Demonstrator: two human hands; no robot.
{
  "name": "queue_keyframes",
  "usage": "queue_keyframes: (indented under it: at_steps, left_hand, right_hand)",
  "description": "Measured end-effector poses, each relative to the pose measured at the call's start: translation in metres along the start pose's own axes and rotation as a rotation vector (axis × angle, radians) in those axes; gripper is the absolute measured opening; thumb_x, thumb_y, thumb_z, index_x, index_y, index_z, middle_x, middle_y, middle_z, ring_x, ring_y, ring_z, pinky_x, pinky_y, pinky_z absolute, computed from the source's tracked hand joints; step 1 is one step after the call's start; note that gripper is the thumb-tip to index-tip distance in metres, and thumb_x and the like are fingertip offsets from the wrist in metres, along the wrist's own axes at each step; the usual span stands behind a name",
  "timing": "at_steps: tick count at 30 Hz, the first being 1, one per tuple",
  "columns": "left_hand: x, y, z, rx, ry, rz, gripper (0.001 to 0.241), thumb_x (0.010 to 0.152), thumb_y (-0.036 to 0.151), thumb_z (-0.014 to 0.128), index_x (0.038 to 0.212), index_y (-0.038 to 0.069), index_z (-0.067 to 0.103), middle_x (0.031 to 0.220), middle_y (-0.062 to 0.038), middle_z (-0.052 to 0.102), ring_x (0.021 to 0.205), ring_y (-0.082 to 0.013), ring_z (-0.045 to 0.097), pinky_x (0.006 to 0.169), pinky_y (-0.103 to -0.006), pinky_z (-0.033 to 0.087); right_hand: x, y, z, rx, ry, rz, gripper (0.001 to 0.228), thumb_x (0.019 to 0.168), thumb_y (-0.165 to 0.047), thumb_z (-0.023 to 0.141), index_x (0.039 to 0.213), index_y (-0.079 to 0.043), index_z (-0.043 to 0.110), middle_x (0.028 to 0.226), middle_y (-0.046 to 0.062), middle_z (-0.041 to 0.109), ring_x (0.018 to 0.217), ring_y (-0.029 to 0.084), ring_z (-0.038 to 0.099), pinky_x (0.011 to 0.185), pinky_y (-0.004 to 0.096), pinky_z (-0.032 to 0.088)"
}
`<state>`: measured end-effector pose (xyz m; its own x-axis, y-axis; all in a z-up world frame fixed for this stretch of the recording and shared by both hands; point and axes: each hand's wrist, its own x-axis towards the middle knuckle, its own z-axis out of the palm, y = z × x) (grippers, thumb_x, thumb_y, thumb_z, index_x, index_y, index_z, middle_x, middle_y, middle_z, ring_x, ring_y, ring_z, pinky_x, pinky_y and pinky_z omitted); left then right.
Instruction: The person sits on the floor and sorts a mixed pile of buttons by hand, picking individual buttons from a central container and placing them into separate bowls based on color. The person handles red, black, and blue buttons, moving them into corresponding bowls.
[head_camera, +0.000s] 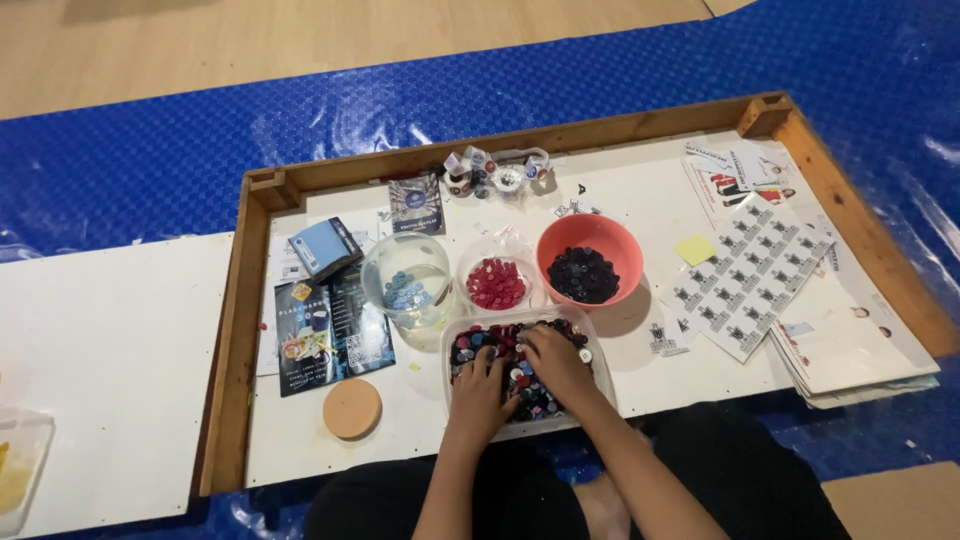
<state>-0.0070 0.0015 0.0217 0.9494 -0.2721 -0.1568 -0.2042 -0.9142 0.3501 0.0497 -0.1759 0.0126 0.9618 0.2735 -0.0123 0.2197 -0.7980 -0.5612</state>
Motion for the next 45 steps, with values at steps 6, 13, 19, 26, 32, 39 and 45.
queue_keyframes:
  at_steps: [6,13,19,26,32,39,45]
  left_hand:
    - [0.004,-0.011,0.025,-0.051,0.128,0.077,0.069,0.085,0.039,0.081,0.141,0.011,0.051,0.155,-0.016,0.038,0.126,-0.0425,0.048,0.100,-0.0549,0.045]
    - [0.005,-0.007,0.024,-0.038,0.142,0.064,0.068,0.087,0.042,0.077,0.142,0.012,0.051,0.153,-0.016,0.039,0.123,-0.0419,0.048,0.099,-0.0547,0.044]
    - [0.007,-0.010,0.029,-0.017,0.143,0.061,0.069,0.086,0.042,0.078,0.141,0.012,0.050,0.154,-0.015,0.038,0.124,-0.0424,0.048,0.098,-0.0545,0.045]
    - [0.007,-0.009,0.025,-0.025,0.137,0.063,0.070,0.087,0.042,0.078,0.143,0.012,0.049,0.155,-0.016,0.037,0.126,-0.0435,0.045,0.100,-0.0554,0.043]
    - [0.002,-0.006,0.023,-0.099,0.118,0.061,0.075,0.086,0.038,0.080,0.146,0.014,0.044,0.165,-0.017,0.020,0.141,-0.0500,0.030,0.109,-0.0612,0.035]
    - [-0.002,-0.007,0.026,-0.075,0.156,0.105,0.087,0.084,0.045,0.081,0.152,0.013,0.038,0.166,-0.017,0.019,0.142,-0.0484,0.029,0.110,-0.0618,0.032]
    - [0.001,0.002,0.007,-0.162,-0.125,-0.022,0.087,0.092,0.050,0.068,0.161,0.018,0.027,0.172,-0.011,0.001,0.153,-0.0544,-0.003,0.118,-0.0680,0.013]
  right_hand:
    - [0.012,0.051,0.050,-0.122,0.168,0.010,0.010,0.091,-0.011,0.066,0.091,-0.001,0.067,0.097,0.017,0.065,0.094,0.037,0.062,0.080,0.050,0.050]
    - [0.011,0.031,0.027,-0.096,0.132,0.083,0.018,0.087,-0.004,0.068,0.104,-0.005,0.070,0.110,0.012,0.069,0.105,0.036,0.062,0.087,0.048,0.051]
    - [0.019,0.024,0.035,-0.095,0.054,0.155,0.015,0.094,-0.015,0.068,0.094,0.000,0.070,0.097,0.016,0.068,0.097,0.036,0.064,0.080,0.048,0.050]
    - [0.013,0.026,0.015,0.185,0.068,0.202,0.012,0.088,-0.016,0.070,0.093,-0.011,0.080,0.100,0.006,0.077,0.097,0.024,0.071,0.086,0.037,0.052]
    - [-0.005,0.008,-0.011,0.846,0.063,0.483,0.016,0.081,-0.011,0.084,0.096,-0.010,0.081,0.101,0.003,0.076,0.091,0.015,0.067,0.087,0.027,0.051]
    - [-0.003,0.005,-0.010,0.545,-0.017,0.507,0.013,0.087,-0.021,0.080,0.098,-0.015,0.082,0.098,0.001,0.082,0.094,0.014,0.073,0.087,0.028,0.053]
    - [0.015,-0.018,-0.010,0.527,0.096,0.294,0.017,0.087,-0.026,0.076,0.096,-0.013,0.081,0.099,-0.001,0.082,0.099,0.013,0.072,0.092,0.029,0.049]
